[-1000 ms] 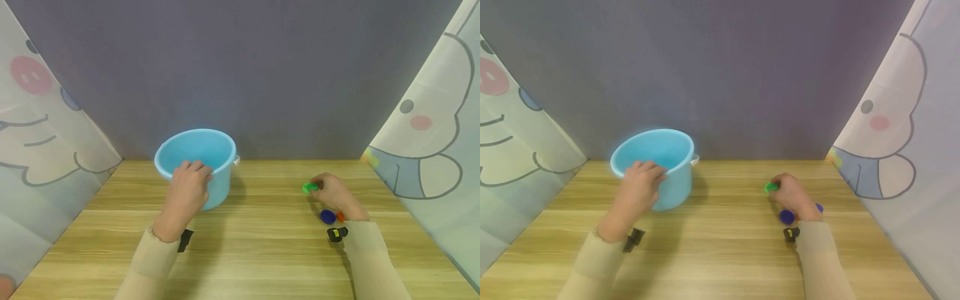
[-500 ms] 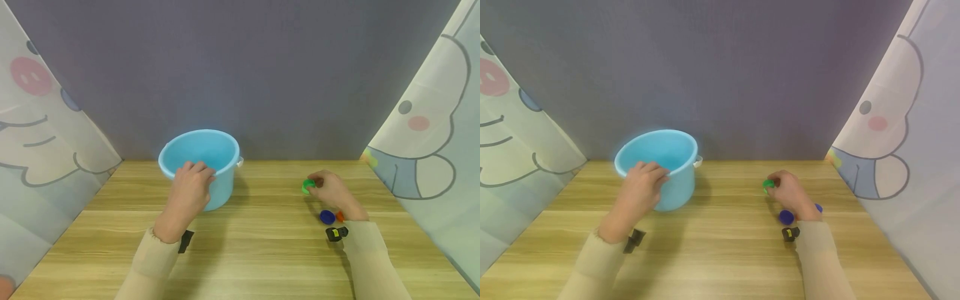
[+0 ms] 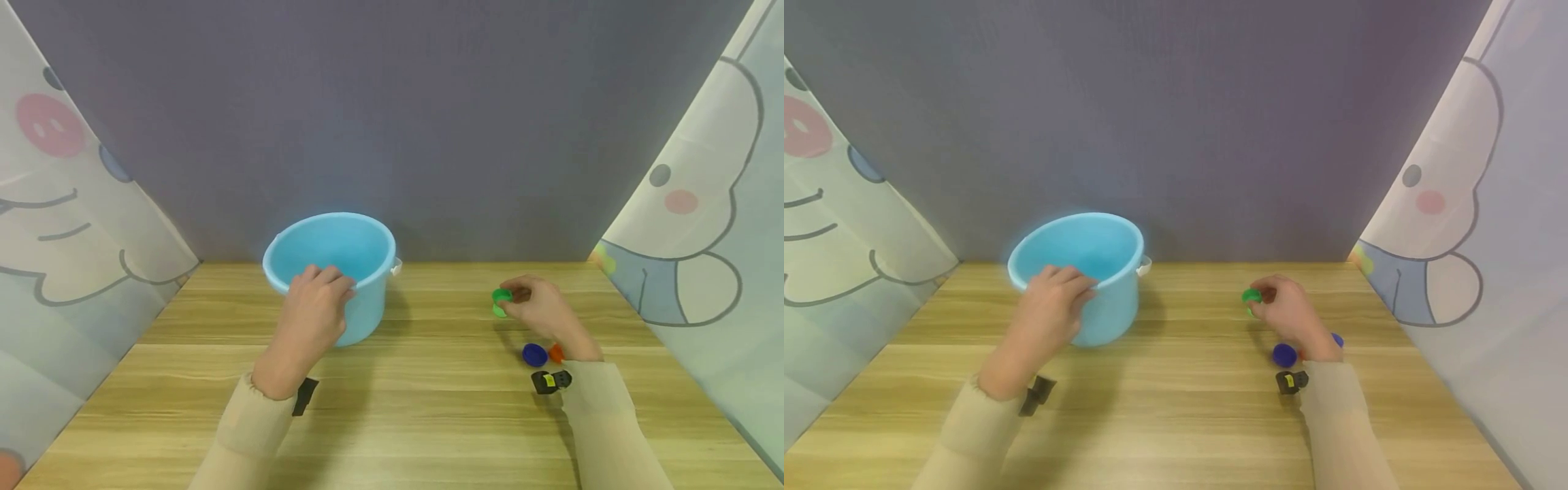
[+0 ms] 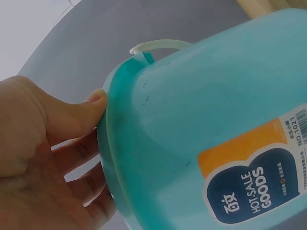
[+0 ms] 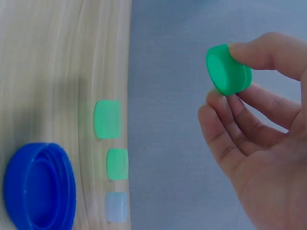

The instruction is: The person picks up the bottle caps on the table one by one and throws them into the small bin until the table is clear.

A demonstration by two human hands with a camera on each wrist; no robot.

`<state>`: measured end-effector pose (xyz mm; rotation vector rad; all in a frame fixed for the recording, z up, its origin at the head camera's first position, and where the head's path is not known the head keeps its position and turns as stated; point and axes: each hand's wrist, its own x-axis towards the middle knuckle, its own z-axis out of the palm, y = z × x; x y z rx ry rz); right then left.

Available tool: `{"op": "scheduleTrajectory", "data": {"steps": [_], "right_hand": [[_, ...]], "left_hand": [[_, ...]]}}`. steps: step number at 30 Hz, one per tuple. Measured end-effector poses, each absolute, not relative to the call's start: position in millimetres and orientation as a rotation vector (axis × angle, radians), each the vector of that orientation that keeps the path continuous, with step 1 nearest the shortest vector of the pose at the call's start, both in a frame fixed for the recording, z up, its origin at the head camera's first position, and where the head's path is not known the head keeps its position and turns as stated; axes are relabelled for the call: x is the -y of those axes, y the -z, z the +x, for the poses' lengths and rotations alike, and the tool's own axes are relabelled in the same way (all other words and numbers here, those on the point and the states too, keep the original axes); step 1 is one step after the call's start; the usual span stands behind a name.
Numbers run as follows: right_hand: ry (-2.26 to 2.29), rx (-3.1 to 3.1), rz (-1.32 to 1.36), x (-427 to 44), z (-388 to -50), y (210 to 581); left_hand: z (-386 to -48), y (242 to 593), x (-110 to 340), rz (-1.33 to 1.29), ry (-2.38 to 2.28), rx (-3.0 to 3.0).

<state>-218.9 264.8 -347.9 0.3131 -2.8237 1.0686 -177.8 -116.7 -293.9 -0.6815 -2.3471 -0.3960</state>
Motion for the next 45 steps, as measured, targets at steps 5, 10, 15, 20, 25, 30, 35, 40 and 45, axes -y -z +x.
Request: {"op": "scheduleTrajectory", "data": {"steps": [5, 10, 15, 20, 25, 30, 35, 40, 45], "right_hand": [[-1.070, 2.802, 0.322, -263, -218, 345], [-1.096, 2.765, 0.319, -260, -216, 340], [-1.118, 2.756, 0.309, -258, -215, 335], [-1.112, 2.756, 0.301, -257, -214, 333], [-1.102, 2.758, 0.301, -256, -213, 330], [-1.098, 2.755, 0.300, -256, -211, 327], [-1.100, 2.752, 0.292, -256, -208, 324], [-1.107, 2.739, 0.290, -255, -206, 321], [-1.112, 2.716, 0.299, -254, -204, 318]], "left_hand": [[-178, 295, 117, -0.683, 0.402, 2.346], [-177, 294, 116, -0.685, 0.403, 2.350], [-177, 294, 116, -0.697, 0.404, 2.349], [-176, 294, 116, -0.700, 0.405, 2.355], [-176, 295, 116, -0.707, 0.396, 2.354], [-176, 295, 114, -0.717, 0.392, 2.344], [-176, 296, 112, -0.735, 0.396, 2.325], [-176, 297, 110, -0.745, 0.395, 2.306], [-175, 296, 109, -0.753, 0.386, 2.309]]}}
